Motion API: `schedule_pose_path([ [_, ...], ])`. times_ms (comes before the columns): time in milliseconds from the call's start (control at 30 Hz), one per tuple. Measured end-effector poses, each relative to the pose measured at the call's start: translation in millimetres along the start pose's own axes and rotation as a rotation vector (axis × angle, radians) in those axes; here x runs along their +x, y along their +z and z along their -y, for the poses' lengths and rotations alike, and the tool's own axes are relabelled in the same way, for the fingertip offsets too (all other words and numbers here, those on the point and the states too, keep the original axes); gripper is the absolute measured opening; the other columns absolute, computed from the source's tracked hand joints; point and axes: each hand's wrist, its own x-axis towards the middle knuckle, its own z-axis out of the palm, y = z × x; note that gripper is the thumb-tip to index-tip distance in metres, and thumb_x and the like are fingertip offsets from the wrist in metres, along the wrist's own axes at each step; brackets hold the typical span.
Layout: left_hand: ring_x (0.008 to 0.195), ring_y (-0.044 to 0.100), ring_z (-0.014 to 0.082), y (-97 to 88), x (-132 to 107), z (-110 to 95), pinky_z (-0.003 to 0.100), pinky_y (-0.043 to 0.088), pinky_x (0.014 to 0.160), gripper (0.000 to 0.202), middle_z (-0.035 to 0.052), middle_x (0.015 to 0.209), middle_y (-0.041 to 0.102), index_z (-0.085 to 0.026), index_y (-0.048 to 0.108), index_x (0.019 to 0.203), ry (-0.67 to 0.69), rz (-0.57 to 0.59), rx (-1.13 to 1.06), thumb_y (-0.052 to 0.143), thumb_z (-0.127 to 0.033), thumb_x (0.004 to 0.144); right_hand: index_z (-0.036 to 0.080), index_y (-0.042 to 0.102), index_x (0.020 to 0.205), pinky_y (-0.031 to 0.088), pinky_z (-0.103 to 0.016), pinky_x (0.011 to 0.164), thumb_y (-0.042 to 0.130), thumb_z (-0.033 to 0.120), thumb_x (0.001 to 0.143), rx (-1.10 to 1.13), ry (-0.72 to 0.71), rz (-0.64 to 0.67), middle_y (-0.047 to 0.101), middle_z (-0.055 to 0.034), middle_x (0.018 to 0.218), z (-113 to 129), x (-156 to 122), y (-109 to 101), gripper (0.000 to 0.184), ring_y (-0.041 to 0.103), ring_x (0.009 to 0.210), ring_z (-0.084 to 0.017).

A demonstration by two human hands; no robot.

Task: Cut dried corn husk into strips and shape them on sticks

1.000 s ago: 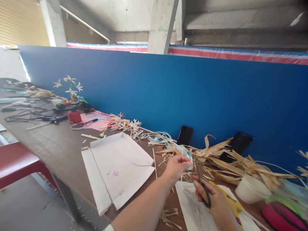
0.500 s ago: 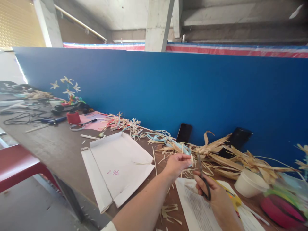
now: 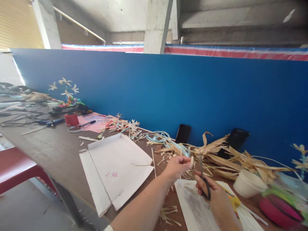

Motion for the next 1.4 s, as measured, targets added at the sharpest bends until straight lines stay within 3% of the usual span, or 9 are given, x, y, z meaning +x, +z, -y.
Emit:
schedule_pose_path([
  [167,0.056,0.049,0.0089,-1.7,1,9,0.020,0.038,0.056,0.026,0.0017,0.068,0.062,-0.014,0.069,0.092,-0.007,0.018,0.309,0.061,-0.025,0.069,0.018,0.064,0.111,0.037,-0.020,0.045,0.071,0.045,0.066,0.253,-0.077,-0.225,0.059,0.0005,0.068,-5,2,-3,0.053,0.051,0.056,-0.011],
  [400,0.068,0.056,0.0133,-4.1,-8,16,0.022,0.041,0.062,0.031,0.0034,0.079,0.067,-0.019,0.070,0.092,0.165,0.219,0.759,0.052,-0.014,0.067,0.021,0.062,0.117,0.038,-0.019,0.045,0.075,0.044,0.063,0.244,-0.084,-0.379,0.064,-0.0022,0.074,10,-5,-2,0.061,0.055,0.059,-0.012],
  [567,0.069,0.059,0.0151,-4.4,-14,13,0.022,0.041,0.061,0.032,0.0034,0.078,0.068,-0.021,0.069,0.096,0.141,0.342,0.845,0.053,-0.015,0.069,0.021,0.060,0.115,0.035,-0.019,0.042,0.075,0.044,0.063,0.247,-0.123,-0.393,0.064,-0.0002,0.068,5,-2,-5,0.059,0.055,0.056,-0.012],
  [733,0.066,0.058,0.0138,-4.8,-15,13,0.022,0.041,0.061,0.031,0.0025,0.078,0.068,-0.022,0.069,0.098,0.078,0.415,0.825,0.060,-0.021,0.068,0.017,0.057,0.086,0.033,-0.021,0.040,0.075,0.048,0.059,0.255,-0.130,-0.436,0.066,-0.0038,0.068,-3,3,-13,0.045,0.051,0.048,-0.012],
  [867,0.071,0.056,0.0141,-0.3,-15,7,0.022,0.040,0.064,0.027,0.0044,0.087,0.066,-0.022,0.070,0.092,0.167,0.264,0.795,0.065,-0.033,0.069,0.022,0.049,0.066,0.032,-0.025,0.042,0.070,0.050,0.062,0.052,-0.096,-0.427,0.063,-0.0017,0.060,5,-2,-15,0.036,0.047,0.045,-0.012],
  [967,0.073,0.055,0.0138,3.8,-14,0,0.021,0.039,0.064,0.031,0.0032,0.081,0.065,-0.020,0.071,0.085,0.157,0.131,0.680,0.057,-0.045,0.076,0.024,0.042,0.053,0.033,-0.027,0.048,0.065,0.047,0.066,-0.401,-0.095,-0.325,0.055,0.0012,0.051,6,-4,-13,0.035,0.046,0.049,-0.015],
  [1133,0.063,0.051,0.0116,3.7,-11,2,0.020,0.037,0.058,0.043,0.0002,0.072,0.063,-0.018,0.069,0.089,0.002,0.211,0.527,0.051,-0.056,0.076,0.025,0.032,0.051,0.029,-0.028,0.048,0.056,0.042,0.070,-0.742,-0.126,-0.131,0.046,0.0043,0.045,-11,3,-6,0.035,0.042,0.047,-0.016],
  [1300,0.059,0.047,0.0124,5.4,-11,12,0.021,0.032,0.053,0.028,0.0014,0.065,0.059,-0.018,0.064,0.066,0.143,0.103,0.877,0.055,-0.043,0.074,0.027,0.033,0.058,0.030,-0.028,0.049,0.048,0.035,0.074,-0.831,-0.185,-0.055,0.047,0.0040,0.049,-22,6,1,0.024,0.042,0.047,-0.017],
  [1400,0.059,0.048,0.0134,10.1,-14,14,0.022,0.032,0.054,0.022,0.0024,0.067,0.061,-0.020,0.064,0.069,0.146,0.020,0.984,0.051,-0.037,0.075,0.027,0.037,0.062,0.033,-0.027,0.051,0.050,0.029,0.072,-0.792,-0.223,0.007,0.052,0.0030,0.053,-23,7,2,0.016,0.046,0.050,-0.017],
])
